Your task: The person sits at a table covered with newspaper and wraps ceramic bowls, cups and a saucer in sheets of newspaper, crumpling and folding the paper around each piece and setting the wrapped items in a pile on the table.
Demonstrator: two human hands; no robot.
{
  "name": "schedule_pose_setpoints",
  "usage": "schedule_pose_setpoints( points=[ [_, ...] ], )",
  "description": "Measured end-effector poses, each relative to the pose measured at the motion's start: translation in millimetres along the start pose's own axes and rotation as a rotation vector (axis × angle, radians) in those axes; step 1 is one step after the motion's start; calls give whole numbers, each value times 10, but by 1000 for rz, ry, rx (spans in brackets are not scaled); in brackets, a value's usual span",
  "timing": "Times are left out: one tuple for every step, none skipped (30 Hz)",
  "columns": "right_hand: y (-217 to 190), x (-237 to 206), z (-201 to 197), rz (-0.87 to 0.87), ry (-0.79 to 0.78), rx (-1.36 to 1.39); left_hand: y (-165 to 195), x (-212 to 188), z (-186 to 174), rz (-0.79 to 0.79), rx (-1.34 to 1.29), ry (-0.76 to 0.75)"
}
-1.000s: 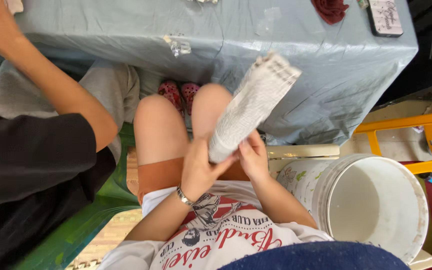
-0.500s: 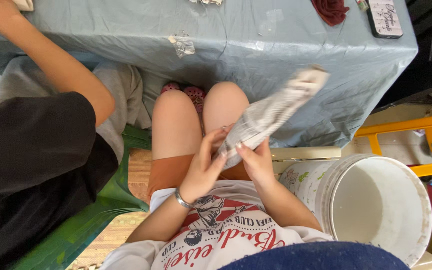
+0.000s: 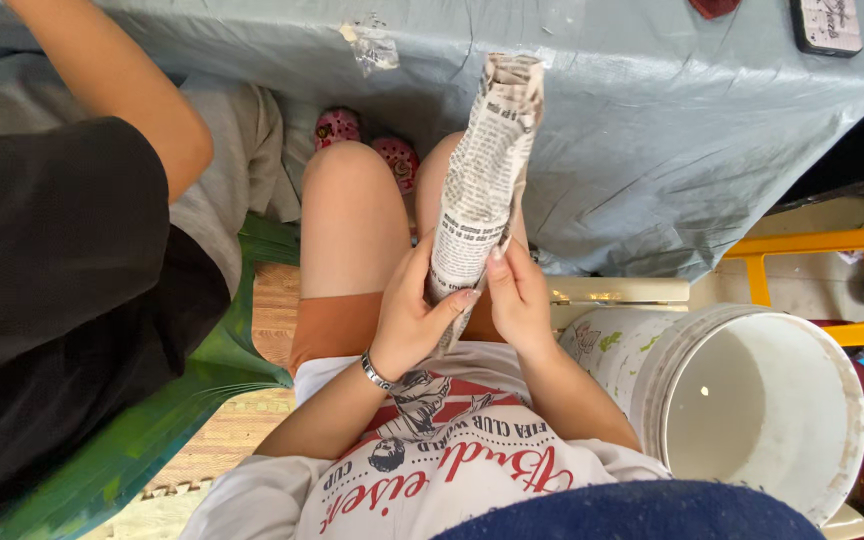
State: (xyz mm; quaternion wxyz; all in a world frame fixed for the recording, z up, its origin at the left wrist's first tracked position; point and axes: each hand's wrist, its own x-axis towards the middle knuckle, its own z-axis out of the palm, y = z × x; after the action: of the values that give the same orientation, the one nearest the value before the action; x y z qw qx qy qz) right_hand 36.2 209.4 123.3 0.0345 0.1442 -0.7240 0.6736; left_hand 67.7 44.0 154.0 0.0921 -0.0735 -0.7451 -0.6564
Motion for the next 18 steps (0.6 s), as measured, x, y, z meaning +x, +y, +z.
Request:
schedule_pose_setpoints(
  points=[
    [-28,-1,-14,-4,22,-81,-33,-12,7,4,33,19],
    [-55,-18,-31,-2,44,-162,-69,-38,19,-3,39,29],
    [-79,-42,-48,3,66,-243,-113,-68,34,-13,44,38],
    [-98,-52,-69,15,95,-299,-161,-98,46,-21,49,43],
    [-108,-49,-92,22,127,-355,-219,-124,52,-19,-9,27],
    [-120,-37,-125,25,157,-413,-281,-140,53,-13,-66,13],
    [-134,-20,-170,25,164,-419,-347,-156,65,-9,-125,1],
    [-149,-8,-220,28,169,-424,-418,-174,79,-50,-279,-46],
    [-164,-6,-268,31,175,-428,-491,-198,90,-92,-431,-93],
    [-181,-4,-318,32,167,-404,-569,-210,100,-132,-583,-140],
    [-204,-11,-371,33,158,-381,-649,-214,117,-196,-631,-147],
    [-217,-22,-400,36,150,-359,-726,-222,138,-262,-680,-153],
    [-229,-42,-423,49,147,-271,-799,-231,158,-327,-729,-161],
    [-250,-67,-463,61,144,-183,-864,-243,164,-346,-823,-190],
    [-264,-87,-491,74,141,-95,-920,-263,155,-365,-917,-218],
    [-276,-108,-524,116,196,7,-969,-277,146,-385,-1011,-245],
    [-297,-134,-583,158,249,110,-1011,-284,135,-418,-1058,-261],
    [-321,-160,-659,199,302,214,-1045,-287,118,-450,-1104,-277]
  ],
)
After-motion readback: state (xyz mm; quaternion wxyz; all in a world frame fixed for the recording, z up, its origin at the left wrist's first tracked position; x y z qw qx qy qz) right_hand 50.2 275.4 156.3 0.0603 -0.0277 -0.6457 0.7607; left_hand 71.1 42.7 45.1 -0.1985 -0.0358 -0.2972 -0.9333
